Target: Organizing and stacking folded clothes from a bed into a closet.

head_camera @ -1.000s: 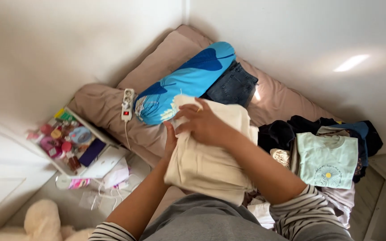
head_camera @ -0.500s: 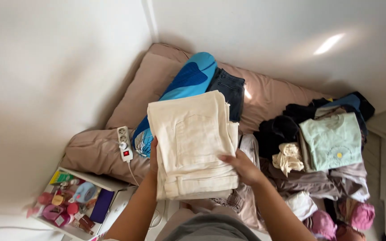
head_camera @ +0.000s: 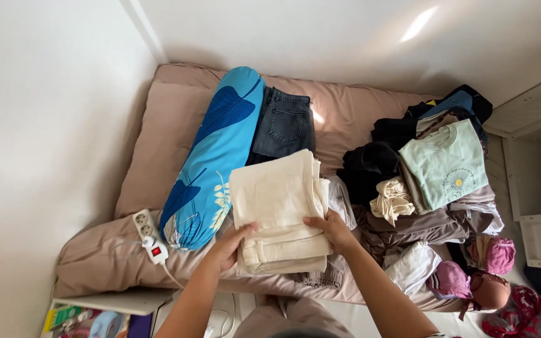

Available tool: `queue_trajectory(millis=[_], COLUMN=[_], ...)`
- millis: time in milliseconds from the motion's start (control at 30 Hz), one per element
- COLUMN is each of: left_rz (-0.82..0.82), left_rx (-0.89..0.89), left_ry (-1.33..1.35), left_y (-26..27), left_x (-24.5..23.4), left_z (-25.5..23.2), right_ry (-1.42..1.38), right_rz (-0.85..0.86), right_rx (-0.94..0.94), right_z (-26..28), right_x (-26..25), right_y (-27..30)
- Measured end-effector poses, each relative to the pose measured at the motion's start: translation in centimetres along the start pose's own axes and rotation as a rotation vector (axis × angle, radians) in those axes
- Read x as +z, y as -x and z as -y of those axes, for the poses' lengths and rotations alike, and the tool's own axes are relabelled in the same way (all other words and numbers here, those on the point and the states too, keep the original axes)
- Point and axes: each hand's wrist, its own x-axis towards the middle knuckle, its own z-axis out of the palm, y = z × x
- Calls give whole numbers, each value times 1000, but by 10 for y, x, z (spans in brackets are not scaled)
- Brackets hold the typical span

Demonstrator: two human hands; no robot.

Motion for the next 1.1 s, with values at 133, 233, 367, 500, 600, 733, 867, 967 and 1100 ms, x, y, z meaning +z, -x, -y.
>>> queue_trajectory(millis=[133, 233, 367, 500, 600, 733, 867, 967, 1100], left_rz=[-73, -198, -132, -176, -107, -101, -189, -229, -255], left_rx=[-153, -230, 40, 150, 241, 331, 408, 489, 554], left_ry=[-251, -370, -478, -645, -711, -807, -850, -872, -792], left_y=[-31, -104, -195, -284, -351, -425, -471, -503, -533], left_x=[29, 13, -4, -20, -48, -71, -80, -87, -90], left_z=[-42, -29, -30, -35, -44, -54, -67, -69, -69], right_ry=[100, 200, 266, 310, 263, 188, 268, 302, 119], right_rz=[-17, -52, -191, -253, -303, -255, -300, -327, -249], right_rx=[-16, 8, 16, -92, -74, -153, -242, -292, -309], right_z=[-11, -18, -33, -54, -56, -60, -62, -64, -49], right_x=[-29, -47, -70, -105, -109, -121, -130, -137, -136], right_y=[-59, -106, -186, -276, -321, -385, -436, -466, -488])
